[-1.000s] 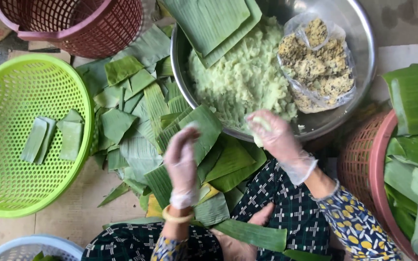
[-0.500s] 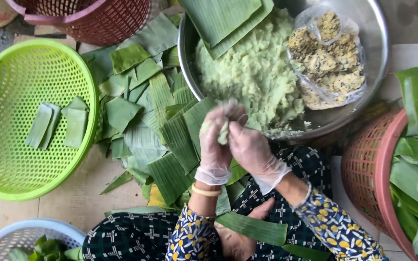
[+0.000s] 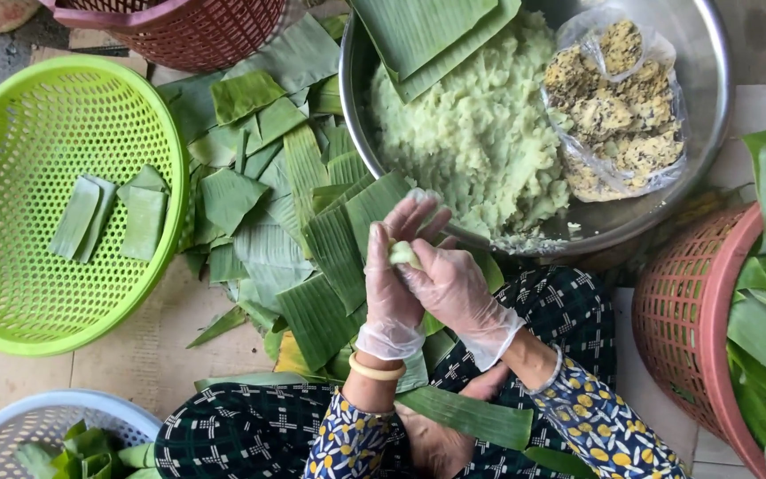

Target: Wrapping portions of green dough in banana leaves to make traditional cakes or dumplings.

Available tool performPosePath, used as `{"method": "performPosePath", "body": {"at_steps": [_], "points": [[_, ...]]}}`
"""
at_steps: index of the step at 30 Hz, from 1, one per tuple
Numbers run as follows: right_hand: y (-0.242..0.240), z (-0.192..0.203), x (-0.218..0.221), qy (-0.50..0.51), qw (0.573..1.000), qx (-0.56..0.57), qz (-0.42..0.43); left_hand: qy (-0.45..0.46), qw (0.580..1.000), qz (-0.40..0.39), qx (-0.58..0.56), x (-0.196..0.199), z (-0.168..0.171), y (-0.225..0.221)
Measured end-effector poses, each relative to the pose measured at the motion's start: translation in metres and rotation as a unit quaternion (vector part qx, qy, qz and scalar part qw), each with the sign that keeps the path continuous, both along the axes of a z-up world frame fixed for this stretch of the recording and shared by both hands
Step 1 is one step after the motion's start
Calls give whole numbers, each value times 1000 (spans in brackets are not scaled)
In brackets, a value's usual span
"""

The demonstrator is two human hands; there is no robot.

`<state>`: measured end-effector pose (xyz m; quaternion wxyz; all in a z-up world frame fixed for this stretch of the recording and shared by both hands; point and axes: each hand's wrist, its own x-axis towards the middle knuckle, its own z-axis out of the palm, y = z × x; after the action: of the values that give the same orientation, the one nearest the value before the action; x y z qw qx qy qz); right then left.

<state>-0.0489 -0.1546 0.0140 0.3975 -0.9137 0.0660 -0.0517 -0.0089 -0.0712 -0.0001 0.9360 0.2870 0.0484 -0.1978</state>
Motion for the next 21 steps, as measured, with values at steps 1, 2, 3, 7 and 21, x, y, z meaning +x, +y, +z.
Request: {"method": "performPosePath", "body": {"at_steps": [1,2,3,7,21], "points": [[2,7,0,-18,998,53,-13,-4,1000,-19,17,-1,1,3],[3,15,0,-36,993,105,-26,-8,999,-36,33,-2,2,6],[-3,19,-1,-35,994,104,-23,-7,999,-34,31,5,33,20],[-44,18,-5,-20,945,326,13,73,968,102,218,26,86,101],[11,36,3,-73,988,130,-26,136,984,68,97,3,56,4]]}}
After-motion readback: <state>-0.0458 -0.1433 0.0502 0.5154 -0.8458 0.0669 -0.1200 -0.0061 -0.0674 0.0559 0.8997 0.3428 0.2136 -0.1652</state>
